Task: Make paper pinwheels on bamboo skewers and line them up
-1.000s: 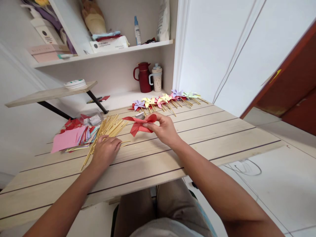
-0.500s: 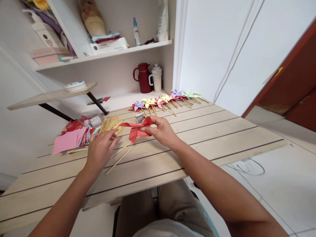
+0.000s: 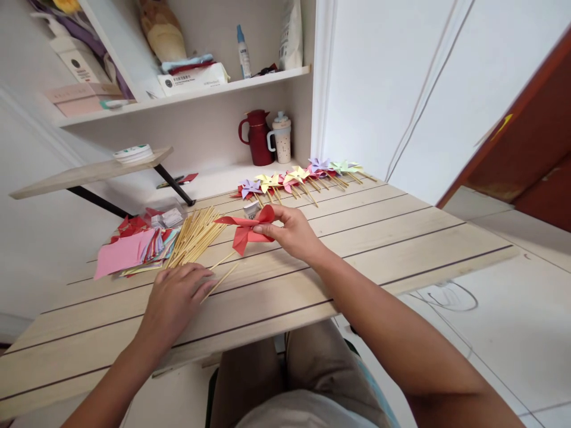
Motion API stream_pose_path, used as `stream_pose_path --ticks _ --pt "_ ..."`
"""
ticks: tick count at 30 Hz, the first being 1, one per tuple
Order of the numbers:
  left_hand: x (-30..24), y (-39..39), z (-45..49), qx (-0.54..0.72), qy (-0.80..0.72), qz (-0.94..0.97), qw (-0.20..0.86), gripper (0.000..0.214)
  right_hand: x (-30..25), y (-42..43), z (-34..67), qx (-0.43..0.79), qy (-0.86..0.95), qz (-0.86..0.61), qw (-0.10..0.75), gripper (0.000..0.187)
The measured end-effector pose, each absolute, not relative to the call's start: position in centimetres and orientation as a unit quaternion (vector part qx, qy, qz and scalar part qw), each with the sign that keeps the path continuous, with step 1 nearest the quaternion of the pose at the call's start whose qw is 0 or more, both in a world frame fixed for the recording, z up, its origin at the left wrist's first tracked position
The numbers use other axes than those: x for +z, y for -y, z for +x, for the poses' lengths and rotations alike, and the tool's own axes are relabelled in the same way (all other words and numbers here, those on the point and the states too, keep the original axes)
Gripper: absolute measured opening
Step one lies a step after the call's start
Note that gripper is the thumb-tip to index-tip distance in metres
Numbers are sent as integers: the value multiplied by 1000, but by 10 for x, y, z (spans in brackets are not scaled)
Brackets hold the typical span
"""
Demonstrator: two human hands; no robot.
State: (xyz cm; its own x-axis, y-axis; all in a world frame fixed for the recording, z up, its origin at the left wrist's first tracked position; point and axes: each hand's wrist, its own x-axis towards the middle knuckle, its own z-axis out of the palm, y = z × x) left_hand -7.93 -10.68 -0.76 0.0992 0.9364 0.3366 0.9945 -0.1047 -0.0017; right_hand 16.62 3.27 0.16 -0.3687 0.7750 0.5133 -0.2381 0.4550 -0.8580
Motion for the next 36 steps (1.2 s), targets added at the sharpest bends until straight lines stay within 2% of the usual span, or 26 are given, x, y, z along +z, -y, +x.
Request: stream_pose_path --ticks 6,14,20,22,26,30,32,36 --pt "-7 95 -85 -81 675 -715 164 19 0 -34 165 488 673 -199 519 14" --pt "2 69 -78 57 655 -733 177 31 3 -31 166 477 672 -212 526 15" --pt "0 53 -86 15 668 -724 170 26 4 -33 163 578 573 -211 542 22" --pt "0 47 -91 -26 704 -697 137 24 4 -36 161 603 536 -210 552 24" --pt "8 33 -87 -187 767 -613 -12 14 3 -41 159 637 481 -201 568 27" --pt "14 23 -55 -359 725 -568 -152 11 1 -46 158 683 415 -182 573 27" --pt "12 21 -32 -389 695 -557 -236 10 0 -49 158 708 360 -185 579 27" --pt "-5 14 6 -385 682 -557 -277 10 -3 -55 160 743 278 -181 581 32"
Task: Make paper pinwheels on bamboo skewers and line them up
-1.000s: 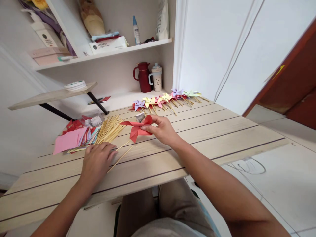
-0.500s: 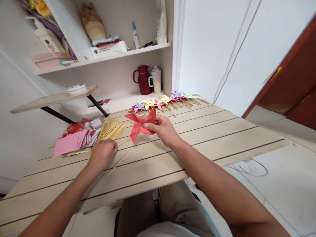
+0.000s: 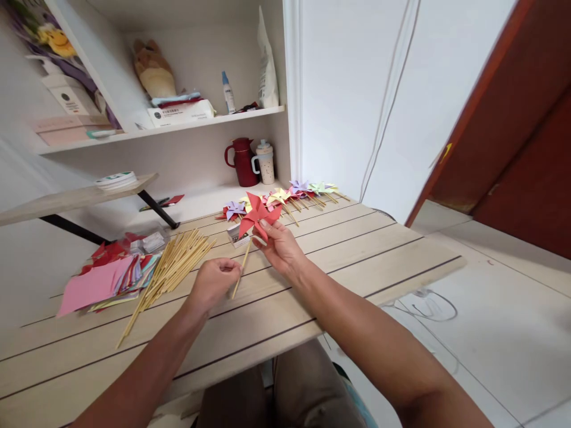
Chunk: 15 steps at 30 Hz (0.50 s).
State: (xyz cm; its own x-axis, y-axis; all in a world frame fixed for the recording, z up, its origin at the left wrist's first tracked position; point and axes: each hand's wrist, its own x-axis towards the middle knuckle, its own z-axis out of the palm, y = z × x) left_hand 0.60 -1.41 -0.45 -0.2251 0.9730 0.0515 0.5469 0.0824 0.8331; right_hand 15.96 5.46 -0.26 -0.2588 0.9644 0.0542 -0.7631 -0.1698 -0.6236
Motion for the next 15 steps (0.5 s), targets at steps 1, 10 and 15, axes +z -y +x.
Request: stream_pose_path --ticks 1,10,15 --pt "-10 12 12 379 -685 561 270 10 -3 -56 160 749 268 -182 579 32" --pt "-34 16 14 391 -625 629 248 24 -9 -60 156 750 246 -185 585 33" --pt "-41 18 13 398 -590 654 257 30 -9 -57 151 754 260 -163 581 33"
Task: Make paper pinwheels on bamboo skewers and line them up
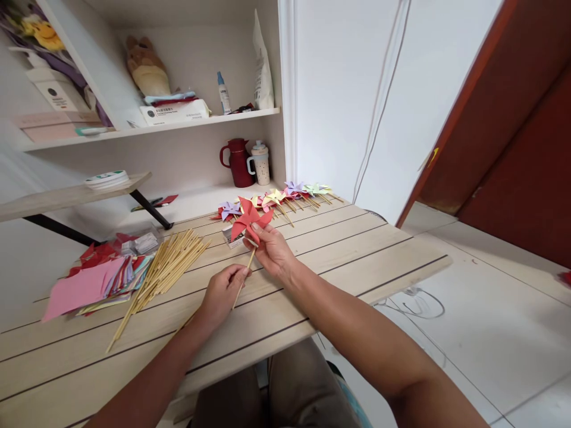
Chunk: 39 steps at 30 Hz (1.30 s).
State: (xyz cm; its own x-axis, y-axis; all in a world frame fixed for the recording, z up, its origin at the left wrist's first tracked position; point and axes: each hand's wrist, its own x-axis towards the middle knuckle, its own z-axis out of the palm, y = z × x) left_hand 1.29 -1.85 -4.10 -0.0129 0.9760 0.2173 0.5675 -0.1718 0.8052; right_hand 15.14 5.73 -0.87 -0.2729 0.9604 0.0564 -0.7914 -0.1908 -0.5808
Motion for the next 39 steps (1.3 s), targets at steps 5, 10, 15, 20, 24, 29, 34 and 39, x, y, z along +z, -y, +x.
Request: stream_pose_path --ticks 5,10,15,20,24,29,34,39 --pt "-42 12 6 408 -572 607 372 23 -12 -55 149 754 283 -156 573 31" --pt "-28 14 -14 424 -540 593 420 22 -9 -55 152 744 296 -156 578 31" --pt "-22 12 -30 578 -538 490 369 27 0 -54 162 671 337 -166 640 31" --pt "-15 17 -25 684 -464 420 375 33 5 -33 165 510 586 -155 610 12" --pt "-7 28 -18 709 -441 412 365 37 10 -16 163 259 799 -50 541 14" --pt "-5 36 -14 676 -448 469 351 36 11 -16 162 166 802 -31 573 14" --pt "-7 41 -10 622 -474 542 307 34 13 -17 164 128 774 -10 621 6" --pt "-6 46 -9 622 -472 587 214 25 16 -14 164 92 769 1 633 9"
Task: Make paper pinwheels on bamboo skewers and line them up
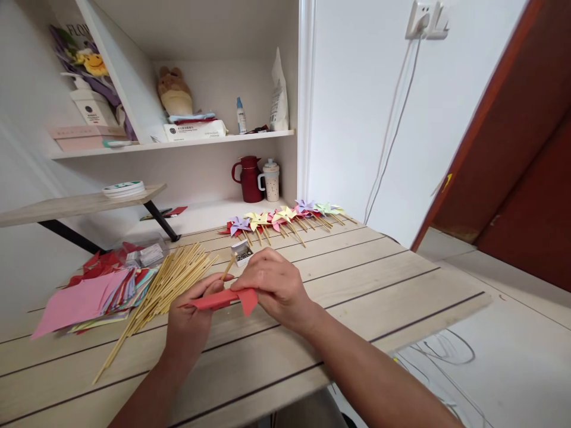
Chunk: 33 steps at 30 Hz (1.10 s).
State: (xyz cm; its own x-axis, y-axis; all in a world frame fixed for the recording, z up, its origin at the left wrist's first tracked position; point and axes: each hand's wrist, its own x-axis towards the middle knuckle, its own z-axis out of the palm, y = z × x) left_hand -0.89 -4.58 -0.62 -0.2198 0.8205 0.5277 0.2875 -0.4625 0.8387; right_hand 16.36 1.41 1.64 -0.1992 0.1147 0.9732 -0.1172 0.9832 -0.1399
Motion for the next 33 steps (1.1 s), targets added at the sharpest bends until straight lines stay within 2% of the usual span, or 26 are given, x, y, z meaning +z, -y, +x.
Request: stream_pose_path --ticks 3,17,23,27,33 --pt "-7 47 -9 613 -465 610 192 25 18 -12 164 77 767 -15 637 10" --pt "-10 44 -7 588 -469 619 226 39 18 -13 165 79 759 -31 645 12" --pt "-10 44 -7 598 -478 601 228 35 19 -13 167 76 755 -49 650 13" --pt "-15 43 -9 615 -482 599 174 27 20 -12 168 80 756 -45 648 11" --pt "-12 43 -9 646 -460 609 13 16 19 -12 166 81 754 -56 649 11"
